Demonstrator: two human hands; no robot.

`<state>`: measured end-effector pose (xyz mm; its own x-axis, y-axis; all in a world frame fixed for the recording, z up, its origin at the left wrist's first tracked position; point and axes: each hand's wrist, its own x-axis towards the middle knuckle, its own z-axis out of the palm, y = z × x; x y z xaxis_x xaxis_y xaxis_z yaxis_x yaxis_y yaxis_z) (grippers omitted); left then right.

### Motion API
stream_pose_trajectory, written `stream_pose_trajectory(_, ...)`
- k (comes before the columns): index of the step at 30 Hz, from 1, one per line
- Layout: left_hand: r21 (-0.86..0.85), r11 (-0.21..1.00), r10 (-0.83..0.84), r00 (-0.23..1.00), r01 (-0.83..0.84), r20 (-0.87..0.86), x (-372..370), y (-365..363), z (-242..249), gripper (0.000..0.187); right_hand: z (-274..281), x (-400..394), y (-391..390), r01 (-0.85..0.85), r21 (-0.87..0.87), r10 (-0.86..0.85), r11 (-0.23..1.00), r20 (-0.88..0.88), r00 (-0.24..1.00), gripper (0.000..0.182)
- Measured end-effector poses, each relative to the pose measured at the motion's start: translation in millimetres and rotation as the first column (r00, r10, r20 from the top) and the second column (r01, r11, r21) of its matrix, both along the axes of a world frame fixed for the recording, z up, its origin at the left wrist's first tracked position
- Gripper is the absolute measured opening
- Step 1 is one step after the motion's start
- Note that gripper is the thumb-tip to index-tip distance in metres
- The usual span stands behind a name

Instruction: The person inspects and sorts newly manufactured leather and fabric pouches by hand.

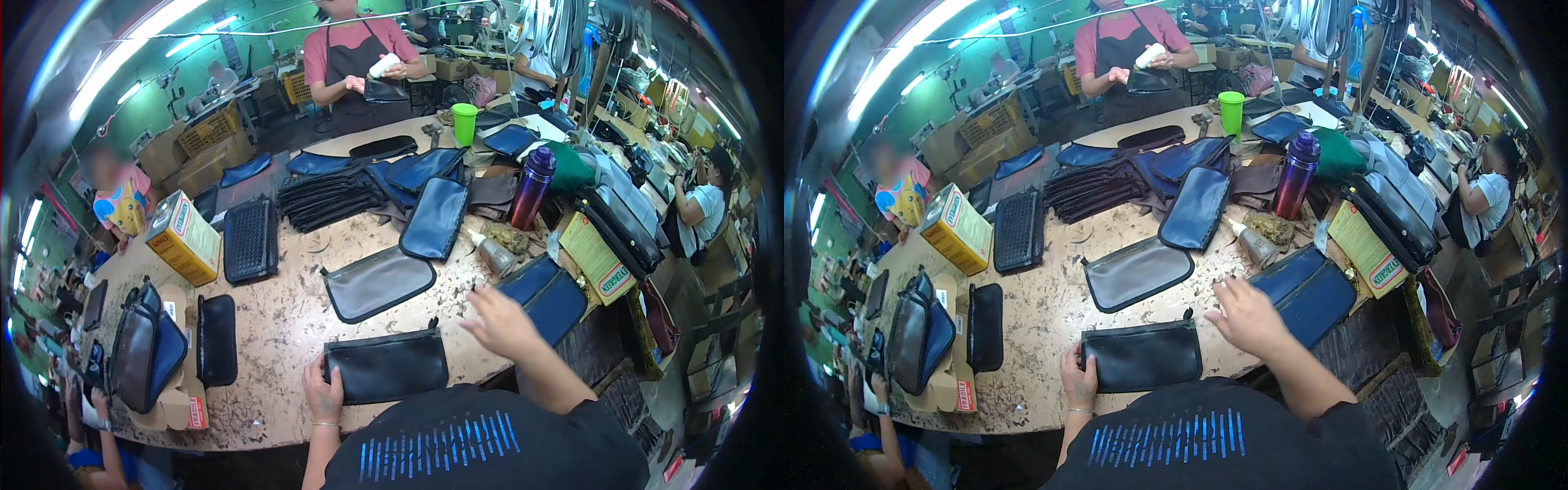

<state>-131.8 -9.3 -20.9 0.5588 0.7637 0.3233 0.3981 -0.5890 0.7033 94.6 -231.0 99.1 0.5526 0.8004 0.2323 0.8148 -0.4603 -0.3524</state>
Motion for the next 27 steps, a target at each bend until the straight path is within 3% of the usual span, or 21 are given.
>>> stream_pose_trajectory(2, 0.041, 0.999, -0.007, 1.000, 0.007, 0.001, -0.5, 2.9, -6.0, 0.032, -72.5, -1.6, 1.8, 0.003, 0.152, 0.000, 0.988, -0.017, 1.000, 0.044)
stream_pose_trajectory(5, 0.174, 0.985, -0.004, 1.000, 0.000, 0.023, 0.2, 5.6, -12.5, 0.031, -133.1, -12.0, -6.5, 0.022, 0.060, -0.030, 0.998, 0.140, 0.990, 0.042)
stream_pose_trajectory(15, 0.121, 0.993, 0.006, 1.000, -0.008, 0.016, 3.3, 4.8, -9.4, 0.032, -131.7, -9.8, -4.9, 0.001, 0.061, -0.007, 0.998, 0.089, 0.996, 0.040)
stream_pose_trajectory(17, -0.007, 0.999, 0.047, 0.999, -0.047, 0.006, 3.1, 2.9, -4.8, 0.032, -130.7, -9.7, -4.7, -0.007, 0.064, 0.003, 0.998, 0.075, 0.997, 0.041)
stream_pose_trajectory(20, -0.028, 0.997, 0.075, 0.997, -0.075, 0.017, 3.6, 3.4, -8.6, 0.032, -130.4, -9.1, -5.5, -0.012, 0.058, 0.009, 0.998, 0.052, 0.999, 0.042)
stream_pose_trajectory(27, 0.033, 0.998, 0.055, 0.998, -0.055, 0.007, 2.6, 2.7, -8.3, 0.033, -130.2, -9.8, -5.8, 0.003, 0.075, -0.005, 0.997, 0.029, 1.000, 0.039)
